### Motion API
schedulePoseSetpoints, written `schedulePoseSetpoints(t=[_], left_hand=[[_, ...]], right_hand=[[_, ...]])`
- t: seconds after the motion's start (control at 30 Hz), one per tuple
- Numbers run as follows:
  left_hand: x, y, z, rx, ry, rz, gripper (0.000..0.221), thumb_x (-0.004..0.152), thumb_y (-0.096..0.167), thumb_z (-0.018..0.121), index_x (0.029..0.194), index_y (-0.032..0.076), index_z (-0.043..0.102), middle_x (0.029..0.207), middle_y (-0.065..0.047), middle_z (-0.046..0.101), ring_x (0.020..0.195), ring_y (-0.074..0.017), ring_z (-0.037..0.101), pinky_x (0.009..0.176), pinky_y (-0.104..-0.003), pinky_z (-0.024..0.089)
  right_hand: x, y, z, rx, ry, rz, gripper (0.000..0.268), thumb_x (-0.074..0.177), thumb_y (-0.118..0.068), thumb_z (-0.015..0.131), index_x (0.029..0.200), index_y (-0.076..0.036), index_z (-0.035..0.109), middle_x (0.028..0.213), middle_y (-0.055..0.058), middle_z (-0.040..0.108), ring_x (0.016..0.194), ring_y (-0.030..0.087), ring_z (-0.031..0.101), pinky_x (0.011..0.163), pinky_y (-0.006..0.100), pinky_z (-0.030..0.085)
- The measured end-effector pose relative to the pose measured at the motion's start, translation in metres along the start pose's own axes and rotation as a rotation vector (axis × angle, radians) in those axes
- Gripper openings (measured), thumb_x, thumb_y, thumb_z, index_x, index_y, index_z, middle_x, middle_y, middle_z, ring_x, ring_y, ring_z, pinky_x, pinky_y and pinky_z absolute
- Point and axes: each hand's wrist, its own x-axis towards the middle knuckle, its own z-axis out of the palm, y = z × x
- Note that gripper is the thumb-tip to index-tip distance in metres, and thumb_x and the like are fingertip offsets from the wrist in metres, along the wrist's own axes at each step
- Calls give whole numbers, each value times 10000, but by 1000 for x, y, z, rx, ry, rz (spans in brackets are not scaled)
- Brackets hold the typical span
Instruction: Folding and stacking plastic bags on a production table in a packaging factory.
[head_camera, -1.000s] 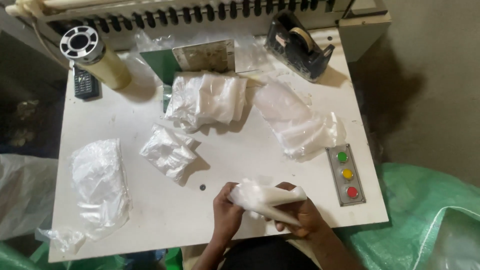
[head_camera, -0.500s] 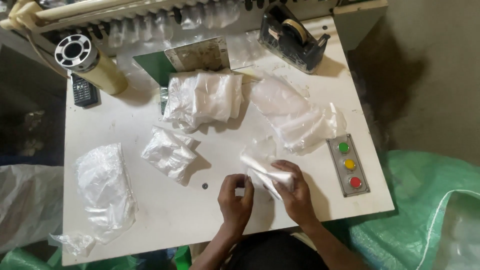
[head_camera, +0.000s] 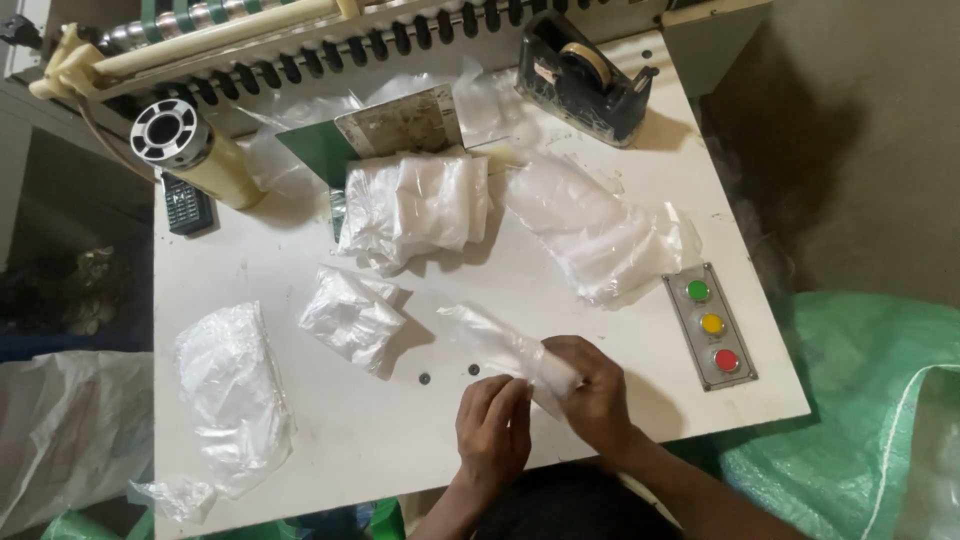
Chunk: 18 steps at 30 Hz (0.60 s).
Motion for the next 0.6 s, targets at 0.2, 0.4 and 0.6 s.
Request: schedulePoseSetpoints(t=[0.2,0.4,0.6], left_hand=[[5,7,-3,84,-100,218,146,980,-27,531,1050,-45,657,967,-203,653,802,-308,628,717,-423,523],[-11,10,4,-21,-66,43,120,971,-36,593,1006,40,680,947,-111,659,768,-269,602,688,-365,506],[8,18,-8,-172,-148,42,122,946,-62,533,969,-2,637,885,-136,661,705,-268,570,655,-362,448]], right_hand=[[9,-22,-7,269,-255,354,199,744,91,510,673,-76,591,627,35,561,536,137,547,442,292,429],[-21,57,8,1165,210,926,131,962,-160,637,1054,-68,653,975,94,696,911,238,671,830,372,563],[-33,50,27,1120,-145,1186,212,1065,-250,468,1107,-65,562,838,42,505,819,144,540,839,314,491]])
